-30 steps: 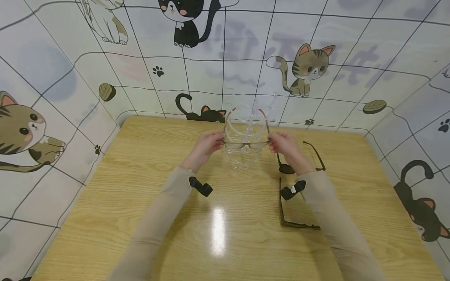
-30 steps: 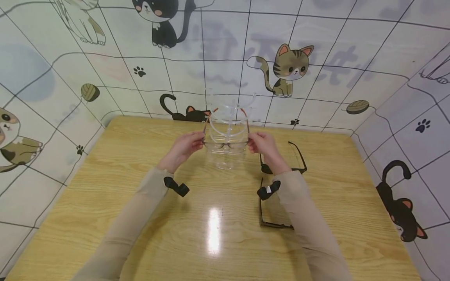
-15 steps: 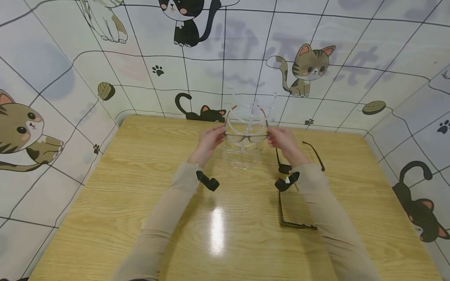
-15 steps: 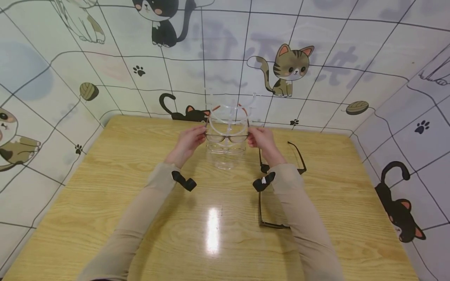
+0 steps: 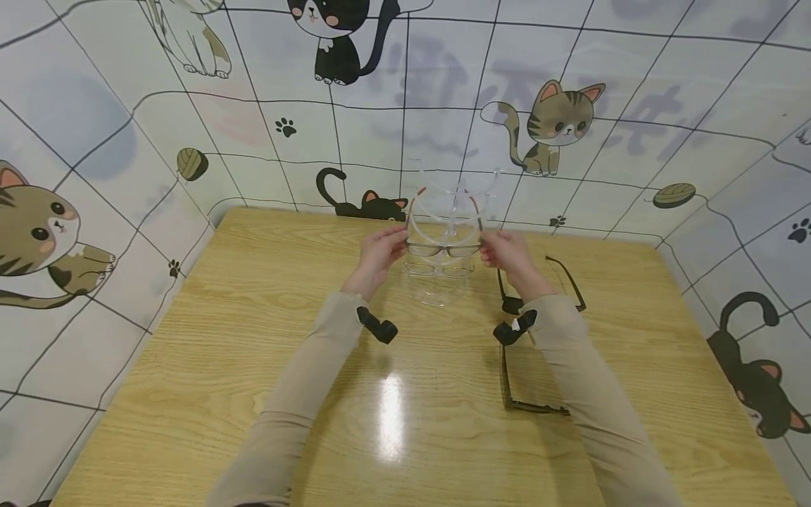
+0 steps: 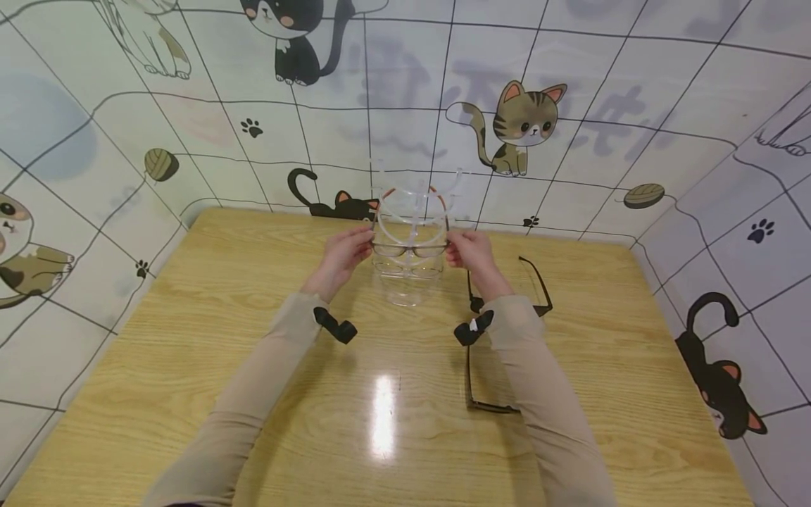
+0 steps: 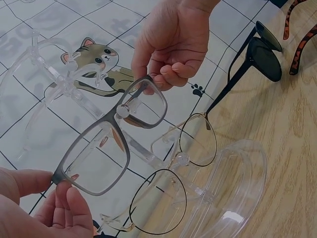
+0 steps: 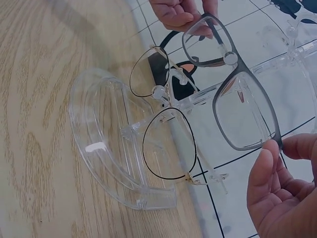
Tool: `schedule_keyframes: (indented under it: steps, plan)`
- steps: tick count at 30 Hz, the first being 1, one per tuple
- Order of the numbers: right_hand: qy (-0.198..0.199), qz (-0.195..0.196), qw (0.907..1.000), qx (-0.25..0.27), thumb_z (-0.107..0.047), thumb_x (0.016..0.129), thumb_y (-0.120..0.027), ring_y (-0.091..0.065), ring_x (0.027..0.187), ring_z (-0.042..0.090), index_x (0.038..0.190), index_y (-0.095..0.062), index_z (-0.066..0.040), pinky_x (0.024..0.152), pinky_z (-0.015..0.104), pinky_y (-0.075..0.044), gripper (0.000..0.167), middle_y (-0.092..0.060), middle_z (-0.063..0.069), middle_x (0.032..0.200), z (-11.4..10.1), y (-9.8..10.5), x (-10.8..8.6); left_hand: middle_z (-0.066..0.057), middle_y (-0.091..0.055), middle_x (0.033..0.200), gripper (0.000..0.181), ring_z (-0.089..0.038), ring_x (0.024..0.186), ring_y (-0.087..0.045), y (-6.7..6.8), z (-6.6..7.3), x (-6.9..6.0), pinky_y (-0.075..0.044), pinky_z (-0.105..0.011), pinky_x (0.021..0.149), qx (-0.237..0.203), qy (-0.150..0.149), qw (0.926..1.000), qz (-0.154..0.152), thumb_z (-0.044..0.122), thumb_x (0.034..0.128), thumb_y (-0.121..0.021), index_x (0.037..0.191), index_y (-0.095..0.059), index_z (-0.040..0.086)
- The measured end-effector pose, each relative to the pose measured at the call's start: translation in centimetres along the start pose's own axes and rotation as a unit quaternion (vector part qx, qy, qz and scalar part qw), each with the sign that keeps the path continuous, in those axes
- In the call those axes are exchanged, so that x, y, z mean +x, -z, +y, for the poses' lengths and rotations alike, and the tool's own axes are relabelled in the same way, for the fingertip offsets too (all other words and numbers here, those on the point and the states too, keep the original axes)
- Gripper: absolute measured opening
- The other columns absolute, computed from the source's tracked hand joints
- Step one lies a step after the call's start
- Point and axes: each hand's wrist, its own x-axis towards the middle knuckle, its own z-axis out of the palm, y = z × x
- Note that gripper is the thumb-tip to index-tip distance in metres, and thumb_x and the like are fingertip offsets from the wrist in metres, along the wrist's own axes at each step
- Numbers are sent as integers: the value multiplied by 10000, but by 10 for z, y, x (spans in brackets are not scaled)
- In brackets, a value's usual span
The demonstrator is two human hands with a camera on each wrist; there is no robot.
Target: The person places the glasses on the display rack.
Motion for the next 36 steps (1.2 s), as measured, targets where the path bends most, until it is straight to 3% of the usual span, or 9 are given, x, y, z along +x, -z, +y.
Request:
schedule_keyframes:
  steps: [8, 12, 20, 27, 36]
  plan:
    - [35, 33, 10000, -72, -183, 966, -493, -519, 514, 26, 1168, -505, 128, 505, 145, -476, 370, -546, -42, 642, 2, -1, 1, -10, -610, 699, 180, -71, 588, -548, 0, -2, 2, -485, -147, 574, -34, -68, 10000, 35, 0, 869, -638, 1043, -641, -47]
    - [93, 42, 9997, -201, -186, 973, -477, -528, 528, 29, 1188, -502, 128, 522, 149, -485, 381, -555, -24, 671, 1, -1, -2, -11, -613, 702, 225, -74, 595, -554, 1, -1, 2, -486, -144, 572, -1, -40, 10000, 17, 9, 872, -639, 1085, -630, -62]
    - [211, 262, 9976, -602, -189, 970, -493, -557, 565, 48, 1188, -531, 77, 588, 192, -526, 346, -562, -6, 713, 0, 3, -15, -6, -633, 735, 306, -89, 645, -587, 8, 2, -3, -502, -148, 596, 114, -85, 9999, -20, 43, 889, -626, 1171, -596, -72]
    - [278, 207, 9954, -891, -265, 969, -507, -574, 626, 59, 1221, -516, 68, 649, 226, -542, 418, -570, 7, 785, 1, 13, -32, -19, -615, 789, 284, -87, 678, -578, 16, 2, -11, -503, -162, 637, 371, -95, 9993, -16, 42, 895, -615, 1161, -597, -57]
    - [546, -72, 9958, -728, -256, 961, -541, -568, 595, 79, 1089, -551, 41, 613, 258, -551, 324, -579, 31, 759, 6, 21, -49, -33, -611, 827, 306, -85, 660, -571, 24, -4, -24, -500, -161, 623, 665, -143, 9973, -262, 24, 904, -594, 1177, -565, -110]
